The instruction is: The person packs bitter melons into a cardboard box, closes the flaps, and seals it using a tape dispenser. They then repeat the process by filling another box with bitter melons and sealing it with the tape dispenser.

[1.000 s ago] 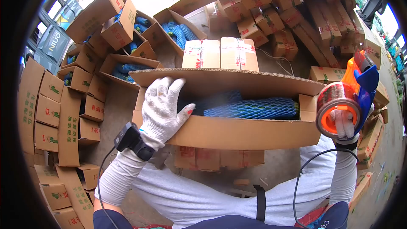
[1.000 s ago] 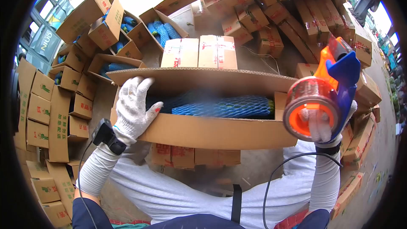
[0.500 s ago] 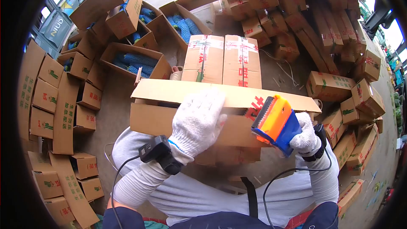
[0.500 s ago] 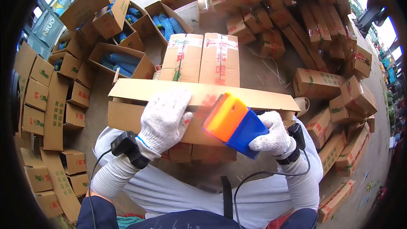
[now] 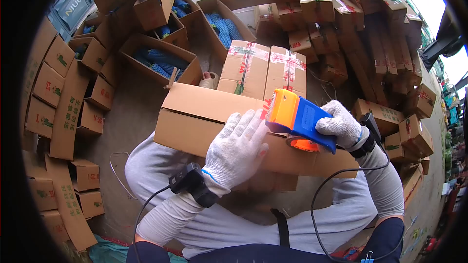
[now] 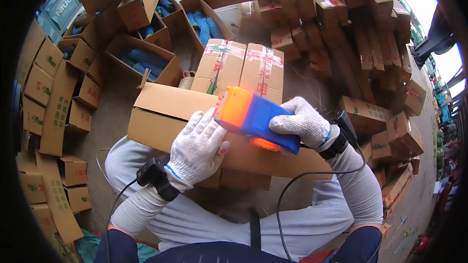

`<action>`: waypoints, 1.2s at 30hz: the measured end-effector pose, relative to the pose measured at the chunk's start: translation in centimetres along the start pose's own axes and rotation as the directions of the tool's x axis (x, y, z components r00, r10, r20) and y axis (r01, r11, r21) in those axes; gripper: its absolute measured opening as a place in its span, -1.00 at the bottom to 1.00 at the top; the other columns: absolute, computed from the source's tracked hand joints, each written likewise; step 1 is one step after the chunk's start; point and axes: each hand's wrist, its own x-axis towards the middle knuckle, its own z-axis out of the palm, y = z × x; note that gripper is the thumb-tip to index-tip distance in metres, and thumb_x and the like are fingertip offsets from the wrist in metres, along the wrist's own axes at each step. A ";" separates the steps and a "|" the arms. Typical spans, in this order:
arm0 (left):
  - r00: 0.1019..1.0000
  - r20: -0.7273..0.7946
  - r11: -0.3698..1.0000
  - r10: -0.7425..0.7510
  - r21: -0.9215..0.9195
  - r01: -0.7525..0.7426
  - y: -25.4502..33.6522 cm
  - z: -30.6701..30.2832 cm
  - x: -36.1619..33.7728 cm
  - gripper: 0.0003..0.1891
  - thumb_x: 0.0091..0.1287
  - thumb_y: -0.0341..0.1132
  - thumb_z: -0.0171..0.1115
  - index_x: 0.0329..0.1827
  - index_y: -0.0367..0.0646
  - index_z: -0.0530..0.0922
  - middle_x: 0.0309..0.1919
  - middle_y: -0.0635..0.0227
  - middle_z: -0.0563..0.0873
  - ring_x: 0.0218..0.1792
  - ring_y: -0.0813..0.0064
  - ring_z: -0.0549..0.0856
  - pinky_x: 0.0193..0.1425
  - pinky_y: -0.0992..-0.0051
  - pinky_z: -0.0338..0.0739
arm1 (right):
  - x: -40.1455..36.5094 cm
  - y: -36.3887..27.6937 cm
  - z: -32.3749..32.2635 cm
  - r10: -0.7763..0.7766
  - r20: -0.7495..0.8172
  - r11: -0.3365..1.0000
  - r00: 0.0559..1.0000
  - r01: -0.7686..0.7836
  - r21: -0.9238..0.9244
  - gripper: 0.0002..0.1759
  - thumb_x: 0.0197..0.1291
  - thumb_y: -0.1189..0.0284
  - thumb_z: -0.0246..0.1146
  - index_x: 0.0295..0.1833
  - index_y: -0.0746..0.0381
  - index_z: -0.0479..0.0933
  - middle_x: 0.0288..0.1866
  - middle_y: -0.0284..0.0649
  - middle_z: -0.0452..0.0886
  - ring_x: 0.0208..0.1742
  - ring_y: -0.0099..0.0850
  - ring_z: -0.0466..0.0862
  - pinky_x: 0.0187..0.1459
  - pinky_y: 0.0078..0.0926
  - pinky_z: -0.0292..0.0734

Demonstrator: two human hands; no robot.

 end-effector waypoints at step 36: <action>0.371 0.038 -0.109 -0.928 -0.979 -0.172 -18.6 -7.8 -5.4 -0.70 0.62 -0.27 0.07 0.12 -0.38 0.57 0.03 0.00 0.73 0.13 0.13 0.74 0.31 0.19 0.65 | 1.1 -7.2 4.0 0.306 -0.093 0.843 0.947 -0.316 -0.436 -0.39 0.17 0.01 0.53 -0.09 0.44 0.75 -0.35 -0.14 0.79 -0.42 -0.47 0.78 -0.32 -0.57 0.73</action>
